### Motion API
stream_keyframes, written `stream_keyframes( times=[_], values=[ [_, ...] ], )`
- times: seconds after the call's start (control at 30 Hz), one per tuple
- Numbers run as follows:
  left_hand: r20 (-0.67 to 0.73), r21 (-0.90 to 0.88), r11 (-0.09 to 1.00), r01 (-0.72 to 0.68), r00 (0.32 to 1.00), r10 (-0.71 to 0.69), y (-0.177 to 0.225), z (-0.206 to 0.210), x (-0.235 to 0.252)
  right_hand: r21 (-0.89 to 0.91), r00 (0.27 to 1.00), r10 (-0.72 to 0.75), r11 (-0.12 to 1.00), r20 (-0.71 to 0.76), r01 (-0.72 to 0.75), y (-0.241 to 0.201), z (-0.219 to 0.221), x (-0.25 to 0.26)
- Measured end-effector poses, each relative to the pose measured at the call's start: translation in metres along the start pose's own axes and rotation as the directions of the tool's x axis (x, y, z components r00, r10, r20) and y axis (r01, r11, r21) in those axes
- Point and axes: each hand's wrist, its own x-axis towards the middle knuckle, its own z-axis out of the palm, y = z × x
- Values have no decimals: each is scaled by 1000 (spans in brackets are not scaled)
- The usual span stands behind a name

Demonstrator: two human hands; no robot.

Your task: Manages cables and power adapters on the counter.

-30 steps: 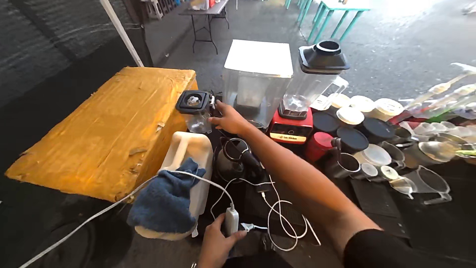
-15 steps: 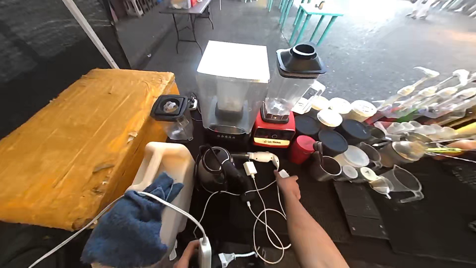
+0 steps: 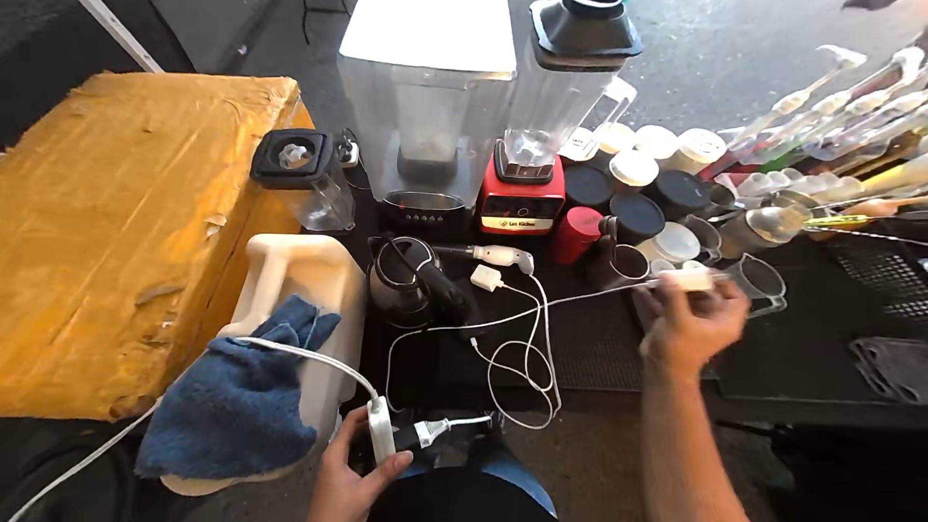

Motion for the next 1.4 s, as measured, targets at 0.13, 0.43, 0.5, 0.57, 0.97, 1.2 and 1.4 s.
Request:
stream_keyframes(
  times=[0.13, 0.43, 0.5, 0.57, 0.97, 1.2, 1.4],
  values=[
    [65, -65, 998, 1, 998, 3, 2, -1, 8, -151, 900, -104, 971, 424, 184, -44, 5, -21],
    [121, -126, 990, -67, 989, 82, -15, 15, 42, -27, 242, -53, 949, 969, 315, -35, 62, -144],
    [112, -91, 992, -82, 989, 92, -15, 16, 42, -103, 163, 60, 957, 985, 271, -42, 68, -141],
    [107, -79, 993, -86, 990, 94, -16, 17, 43, -155, 106, 131, 954, 986, 258, -47, 73, -138],
    [78, -55, 987, -151, 985, 155, -20, 22, 43, -168, -123, 213, 938, 969, 302, -52, 96, -123],
    [145, -36, 997, -72, 987, 77, -21, 29, 39, -110, -125, 141, 968, 982, 225, -44, 99, -128],
    [122, -50, 998, -42, 991, 48, -16, 35, 36, -78, -39, 85, 985, 996, 153, -32, 91, -137]
  ],
)
